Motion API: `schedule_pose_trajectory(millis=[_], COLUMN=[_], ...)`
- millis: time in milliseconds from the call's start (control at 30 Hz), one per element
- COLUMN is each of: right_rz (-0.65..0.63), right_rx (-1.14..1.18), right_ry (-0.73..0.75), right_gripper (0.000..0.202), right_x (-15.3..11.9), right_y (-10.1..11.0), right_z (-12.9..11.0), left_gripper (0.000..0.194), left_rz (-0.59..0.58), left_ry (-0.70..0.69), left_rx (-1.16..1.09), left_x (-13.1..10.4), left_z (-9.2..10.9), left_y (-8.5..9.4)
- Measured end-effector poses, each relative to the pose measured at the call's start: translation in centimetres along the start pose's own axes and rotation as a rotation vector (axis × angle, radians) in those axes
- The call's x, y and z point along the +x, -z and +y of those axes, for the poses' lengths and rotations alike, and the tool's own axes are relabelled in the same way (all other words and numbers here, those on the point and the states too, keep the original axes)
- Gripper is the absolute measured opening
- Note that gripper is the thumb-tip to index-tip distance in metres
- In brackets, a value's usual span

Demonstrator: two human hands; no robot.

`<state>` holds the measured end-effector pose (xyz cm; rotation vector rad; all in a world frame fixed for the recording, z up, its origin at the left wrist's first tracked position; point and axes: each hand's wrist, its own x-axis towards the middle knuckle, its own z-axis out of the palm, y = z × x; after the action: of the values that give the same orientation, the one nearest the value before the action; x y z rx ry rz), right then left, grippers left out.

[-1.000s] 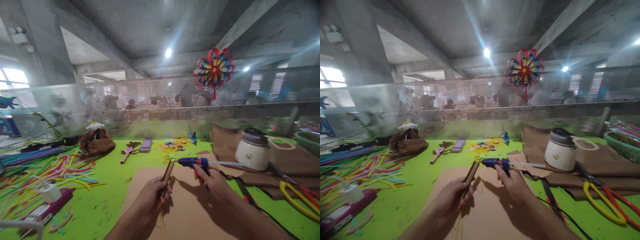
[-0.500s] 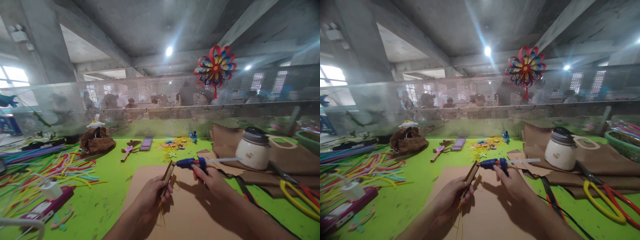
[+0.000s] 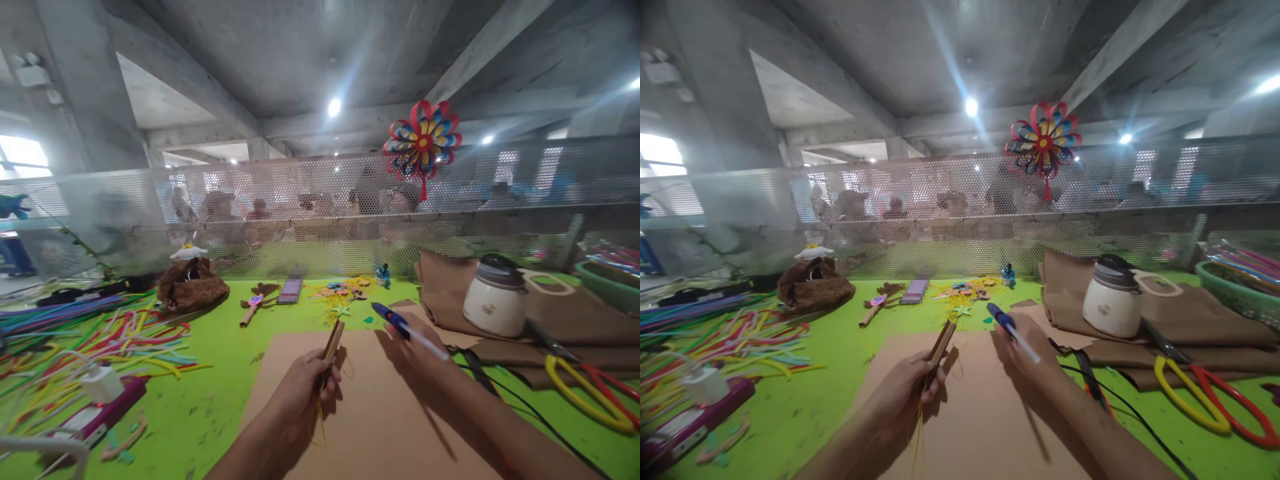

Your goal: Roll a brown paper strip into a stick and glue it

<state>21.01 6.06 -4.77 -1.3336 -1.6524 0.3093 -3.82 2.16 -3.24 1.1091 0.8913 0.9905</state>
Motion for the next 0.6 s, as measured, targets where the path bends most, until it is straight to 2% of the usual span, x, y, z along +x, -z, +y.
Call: schedule_pose_trajectory(millis=[133,233,300,367,433,500,600], right_rz=[-0.122,-0.232,-0.281,-0.283,-0.255,-0.248,-0.252], right_rx=[-0.12,-0.143,-0.132,-0.11,-0.076,-0.013,0.076], right_ry=[0.027,0.027,0.027,0.023,0.005,-0.027,-0.113], right_gripper=[0.029,0.038,0.046,0.046,0.035,0.033,0.053], right_x=[0.3,0.3,0.4,0.6,0.7,0.4,-0.5], right_y=[-0.4,0.2,1.0,1.7,1.7,0.8,-2.0], right_z=[1.8,2.6,2.4,1.2,-0.7,-3.0,-6.1], left_gripper=[0.013,0.011,0.015,0.02,0.018,0.012,0.008], left_rz=[-0.014,-0.005,-0.005,-0.018,-0.044,-0.05,-0.018], left_ry=[-0.028,-0.039,-0.034,-0.024,-0.004,0.015,0.001], left_rx=[0.036,0.024,-0.002,-0.025,-0.031,-0.029,0.011], left_x=[0.0,0.2,0.3,0.3,0.2,0.0,-0.5], left_z=[0.0,0.0,-0.1,-0.3,-0.4,-0.5,-0.4], left_y=[0.0,0.1,0.3,0.3,0.3,-0.1,-1.1])
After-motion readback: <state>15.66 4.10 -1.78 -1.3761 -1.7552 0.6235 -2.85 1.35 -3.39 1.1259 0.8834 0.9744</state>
